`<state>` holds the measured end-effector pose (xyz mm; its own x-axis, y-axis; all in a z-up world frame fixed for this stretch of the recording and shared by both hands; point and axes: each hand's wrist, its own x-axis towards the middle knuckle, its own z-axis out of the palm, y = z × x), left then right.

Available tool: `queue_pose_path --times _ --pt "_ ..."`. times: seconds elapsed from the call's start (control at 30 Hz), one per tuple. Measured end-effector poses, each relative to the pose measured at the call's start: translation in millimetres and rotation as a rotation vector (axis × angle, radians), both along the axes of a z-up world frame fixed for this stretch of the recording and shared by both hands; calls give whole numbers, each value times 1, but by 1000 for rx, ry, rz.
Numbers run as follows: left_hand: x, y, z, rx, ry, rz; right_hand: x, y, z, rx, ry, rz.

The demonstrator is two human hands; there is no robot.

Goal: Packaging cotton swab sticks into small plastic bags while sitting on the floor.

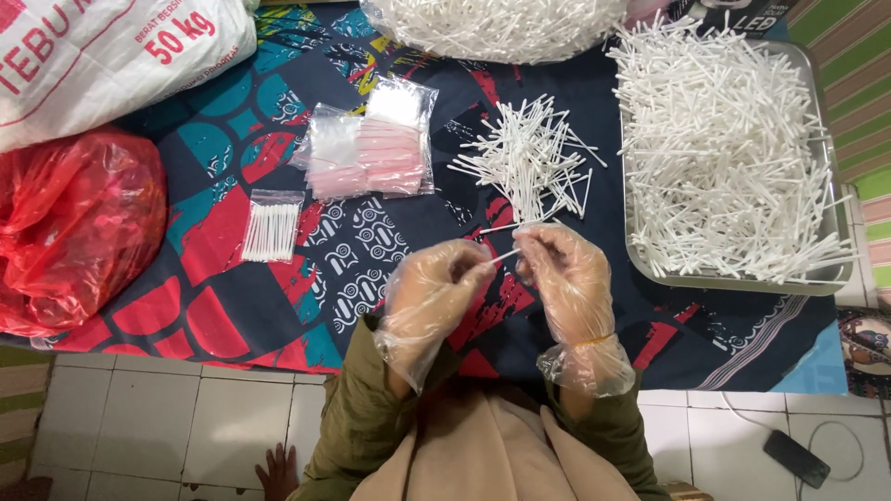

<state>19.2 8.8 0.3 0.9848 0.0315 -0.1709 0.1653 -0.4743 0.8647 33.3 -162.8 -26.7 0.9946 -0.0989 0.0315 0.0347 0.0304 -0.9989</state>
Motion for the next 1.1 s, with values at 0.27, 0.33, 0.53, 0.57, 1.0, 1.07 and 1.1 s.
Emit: queue_pose_path --times 0.27,0.33,0.53,0.57,1.0,1.07,1.1 --pt "-4 -13 -15 145 156 -171 10 -6 -39 -7 -11 -59" --pt "-2 -13 -27 174 188 -203 13 -8 -48 -48 27 -43" --pt "27 -25 -79 544 -332 29 15 -14 -71 -625 205 84" --pt "34 -29 -87 648 -477 106 15 -14 -73 -696 217 106" --pt "60 -38 -123 857 -426 38 10 -20 -42 -842 187 71" --pt "52 -34 -125 864 -497 101 7 -21 -32 -819 125 41" --pt "48 -32 -126 870 -567 164 5 -22 -27 -796 63 11"
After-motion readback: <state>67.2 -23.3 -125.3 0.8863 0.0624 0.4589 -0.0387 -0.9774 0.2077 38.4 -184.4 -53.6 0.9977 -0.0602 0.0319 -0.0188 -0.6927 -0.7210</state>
